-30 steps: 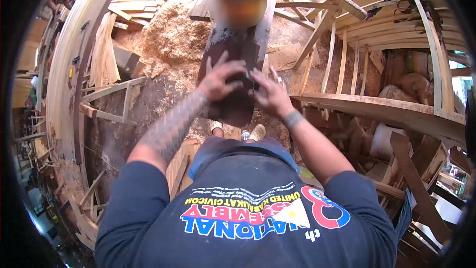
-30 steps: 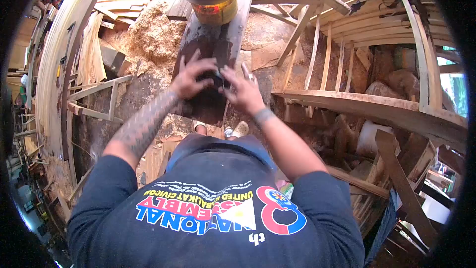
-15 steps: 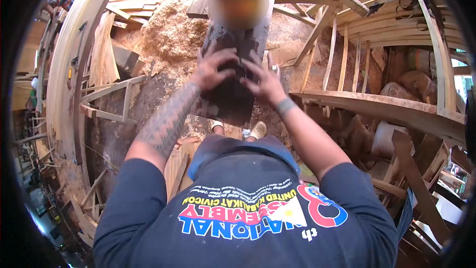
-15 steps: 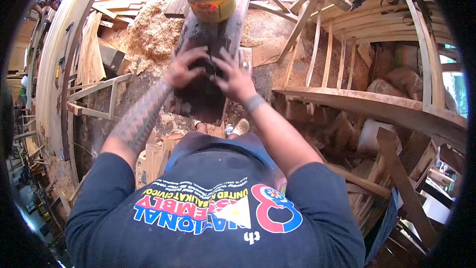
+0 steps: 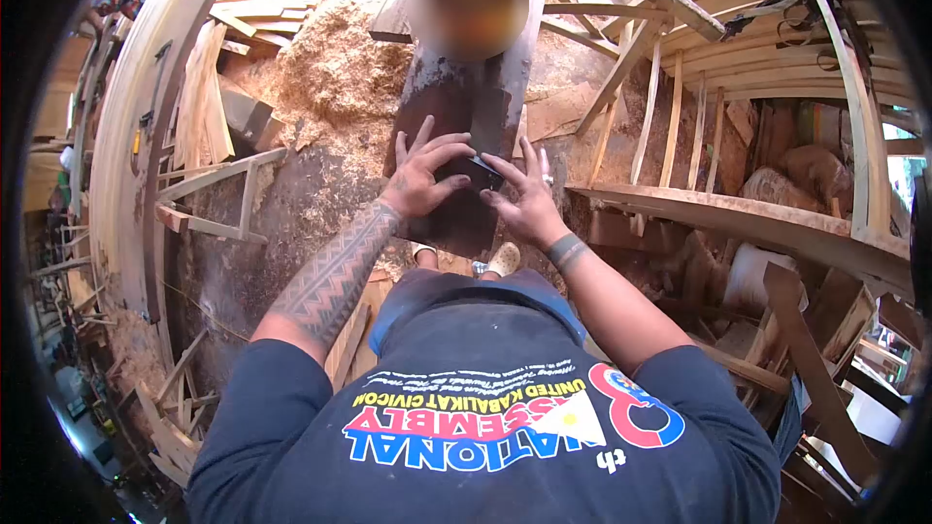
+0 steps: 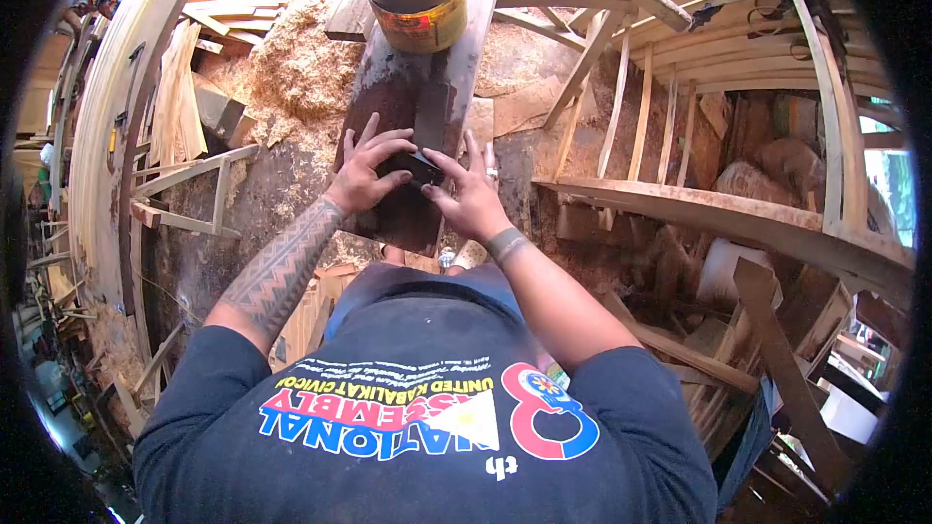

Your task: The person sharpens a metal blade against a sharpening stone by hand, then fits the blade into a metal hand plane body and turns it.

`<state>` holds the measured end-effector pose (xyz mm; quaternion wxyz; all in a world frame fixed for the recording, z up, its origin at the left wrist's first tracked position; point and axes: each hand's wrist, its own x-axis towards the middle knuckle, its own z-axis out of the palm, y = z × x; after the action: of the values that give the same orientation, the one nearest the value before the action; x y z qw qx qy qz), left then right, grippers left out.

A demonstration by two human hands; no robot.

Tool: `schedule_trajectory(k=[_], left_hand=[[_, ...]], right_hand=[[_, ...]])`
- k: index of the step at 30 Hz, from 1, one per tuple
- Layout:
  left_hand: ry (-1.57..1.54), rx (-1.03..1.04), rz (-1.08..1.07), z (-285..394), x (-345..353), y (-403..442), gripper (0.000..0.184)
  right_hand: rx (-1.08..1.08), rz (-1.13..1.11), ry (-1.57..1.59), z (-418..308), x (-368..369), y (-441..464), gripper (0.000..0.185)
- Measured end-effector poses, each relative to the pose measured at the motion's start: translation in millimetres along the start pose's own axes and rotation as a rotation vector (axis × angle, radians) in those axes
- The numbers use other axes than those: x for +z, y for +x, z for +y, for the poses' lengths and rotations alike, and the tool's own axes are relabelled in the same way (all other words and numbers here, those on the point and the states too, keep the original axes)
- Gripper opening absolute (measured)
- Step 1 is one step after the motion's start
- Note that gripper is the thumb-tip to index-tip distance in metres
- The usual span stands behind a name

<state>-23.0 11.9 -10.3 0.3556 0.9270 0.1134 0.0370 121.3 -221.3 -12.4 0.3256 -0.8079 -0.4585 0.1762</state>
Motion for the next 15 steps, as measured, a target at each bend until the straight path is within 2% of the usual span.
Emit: schedule_trajectory(k=[3, 4, 7, 9, 11, 15], left_hand=[[0.066, -0.018, 0.032, -16.7, -22.2, 36.3, 0.052], [0.183, 0.001, 0.067, -19.6, -30.5, 47.8, 0.055], [0.115, 0.050, 0.026, -19.4, -20.1, 32.5, 0.053], [0.002, -0.044, -0.016, -0.7, -4.8, 9.7, 0.052], [0.063, 0.028, 0.038, -11.9, -5.0, 17.8, 0.051], [0.107, -0.017, 0.039, -8.3, -23.1, 38.0, 0.049]], right_hand=[[0.015, 0.080, 0.073, -1.7, 5.8, 49.3, 0.064], [0.062, 0.093, 0.156, -12.7, 2.3, 58.8, 0.062], [0.008, 0.126, 0.185, 2.3, 15.1, 36.6, 0.063], [0.077, 0.025, 0.079, -4.9, 2.2, 8.3, 0.065], [0.067, 0.006, 0.083, -3.0, -1.3, 23.3, 0.065], [0.023, 0.124, 0.158, -4.6, 2.8, 45.1, 0.064]])
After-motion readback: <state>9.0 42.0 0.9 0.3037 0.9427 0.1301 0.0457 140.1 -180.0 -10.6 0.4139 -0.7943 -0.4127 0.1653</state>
